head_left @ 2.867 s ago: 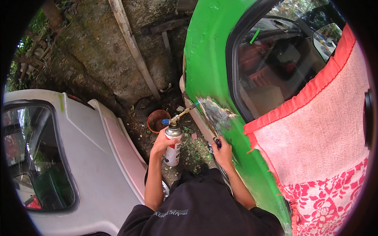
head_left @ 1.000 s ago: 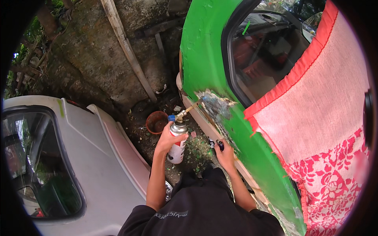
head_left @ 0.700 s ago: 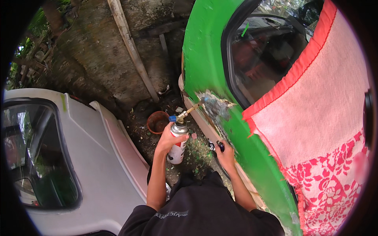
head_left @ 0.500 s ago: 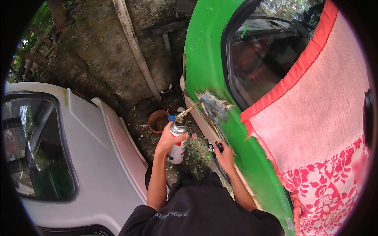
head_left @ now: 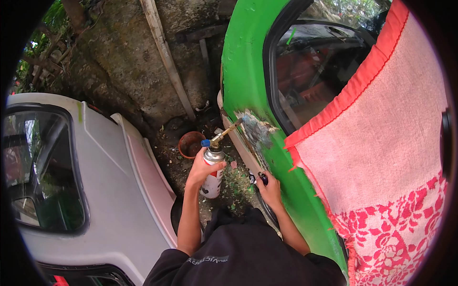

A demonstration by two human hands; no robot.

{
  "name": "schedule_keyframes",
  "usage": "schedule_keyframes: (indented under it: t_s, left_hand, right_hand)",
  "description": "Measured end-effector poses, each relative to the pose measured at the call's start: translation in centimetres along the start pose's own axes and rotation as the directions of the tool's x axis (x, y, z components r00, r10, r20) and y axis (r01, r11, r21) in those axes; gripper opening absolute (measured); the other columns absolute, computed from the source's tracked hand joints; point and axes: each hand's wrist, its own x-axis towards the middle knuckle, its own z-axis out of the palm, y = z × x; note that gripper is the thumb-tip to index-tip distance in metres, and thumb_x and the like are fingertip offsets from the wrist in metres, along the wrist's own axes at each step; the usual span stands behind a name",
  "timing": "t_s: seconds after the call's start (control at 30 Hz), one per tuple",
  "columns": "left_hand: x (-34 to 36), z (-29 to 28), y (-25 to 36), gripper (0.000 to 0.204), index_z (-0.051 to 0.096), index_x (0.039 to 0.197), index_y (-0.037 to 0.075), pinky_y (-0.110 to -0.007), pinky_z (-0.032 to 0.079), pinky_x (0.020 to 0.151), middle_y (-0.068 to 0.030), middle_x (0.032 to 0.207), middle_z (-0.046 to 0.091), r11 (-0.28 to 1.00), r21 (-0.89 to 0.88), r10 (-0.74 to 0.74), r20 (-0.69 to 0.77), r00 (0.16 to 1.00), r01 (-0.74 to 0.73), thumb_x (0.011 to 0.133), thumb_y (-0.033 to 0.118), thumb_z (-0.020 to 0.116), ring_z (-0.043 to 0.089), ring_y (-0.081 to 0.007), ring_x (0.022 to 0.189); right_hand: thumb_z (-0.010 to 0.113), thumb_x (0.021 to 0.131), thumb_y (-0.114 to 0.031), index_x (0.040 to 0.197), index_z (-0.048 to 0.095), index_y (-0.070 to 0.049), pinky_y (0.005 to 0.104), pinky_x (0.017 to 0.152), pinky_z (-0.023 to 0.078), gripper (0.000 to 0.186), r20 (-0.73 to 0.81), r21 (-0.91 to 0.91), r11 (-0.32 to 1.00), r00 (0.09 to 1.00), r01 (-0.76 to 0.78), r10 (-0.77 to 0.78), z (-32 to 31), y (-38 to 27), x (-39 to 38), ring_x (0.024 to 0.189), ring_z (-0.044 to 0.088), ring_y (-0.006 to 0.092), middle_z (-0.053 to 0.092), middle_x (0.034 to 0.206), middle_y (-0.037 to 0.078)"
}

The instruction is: The person uses a blowtorch to heat a dent on the side of a green car door. After heating, the person uses a hammer and a metal tool to tap and flatten the dented area. The person works on the same spot repeatedly.

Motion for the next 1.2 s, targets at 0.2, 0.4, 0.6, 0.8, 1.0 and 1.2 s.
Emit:
schedule_keyframes:
  t_s: [0.2,0.4,0.6,0.8,1.0,1.2]
  left_hand:
    - [-0.1,0.3,0.1,0.060,0.053,0.119,0.004,-0.031,0.053,0.079,-0.0029,0.092,0.068,1.000,0.023,0.004,0.006,1.000,-0.004,0.070,0.010,0.087,0.066,-0.0129,0.083]
    - [0.0,0.1,-0.1,0.062,0.053,0.121,0.003,-0.031,0.053,0.080,-0.0024,0.093,0.067,0.999,0.018,-0.031,-0.006,0.999,0.032,0.070,0.009,0.087,0.065,-0.0125,0.084]
    - [0.1,-0.3,-0.5,0.064,0.052,0.123,0.002,-0.031,0.053,0.080,-0.0027,0.095,0.067,1.000,0.012,-0.020,-0.009,1.000,0.020,0.070,0.008,0.087,0.064,-0.0124,0.084]
    - [0.2,-0.8,-0.8,0.065,0.050,0.124,0.002,-0.032,0.055,0.079,-0.0052,0.094,0.068,0.999,-0.031,-0.012,-0.005,1.000,0.012,0.070,0.005,0.086,0.067,-0.0149,0.082]
    - [0.3,-0.9,-0.6,0.065,0.050,0.124,0.001,-0.033,0.056,0.081,-0.0068,0.096,0.069,1.000,-0.016,-0.017,0.024,1.000,0.017,0.069,0.003,0.086,0.069,-0.0159,0.087]
    - [0.2,-0.7,0.0,0.067,0.050,0.124,0.001,-0.033,0.056,0.083,-0.0060,0.097,0.069,1.000,-0.023,0.003,0.058,0.998,-0.001,0.068,0.002,0.087,0.068,-0.0157,0.088]
  right_hand:
    - [0.065,0.089,-0.021,0.094,0.059,0.000,0.0409,0.065,0.049,0.022,0.009,0.025,1.000,1.000,0.016,-0.017,0.0,0.6,0.2,0.065,0.065,0.0329,0.064,0.072,0.017]
    - [0.064,0.088,-0.021,0.093,0.059,0.000,0.0417,0.065,0.049,0.021,-0.002,0.012,0.999,0.999,0.033,-0.033,0.3,0.5,0.3,0.063,0.063,0.0328,0.063,0.071,0.017]
    - [0.065,0.088,-0.017,0.096,0.063,0.001,0.0380,0.066,0.048,0.019,0.025,0.016,0.998,0.998,-0.054,0.054,0.5,0.1,0.1,0.065,0.062,0.0283,0.064,0.074,0.017]
    - [0.064,0.089,-0.019,0.092,0.059,-0.001,0.0401,0.064,0.048,0.019,0.001,0.022,1.000,1.000,-0.018,0.018,1.0,0.6,0.0,0.060,0.062,0.0288,0.062,0.068,0.014]
    - [0.064,0.089,-0.020,0.093,0.060,-0.002,0.0399,0.066,0.049,0.019,-0.010,0.014,1.000,1.000,-0.007,0.007,1.1,0.1,0.1,0.061,0.062,0.0283,0.062,0.067,0.013]
    - [0.065,0.088,-0.018,0.097,0.063,0.000,0.0376,0.064,0.049,0.021,0.015,0.027,0.998,0.999,-0.051,0.051,1.0,-0.3,0.2,0.063,0.063,0.0256,0.064,0.072,0.016]
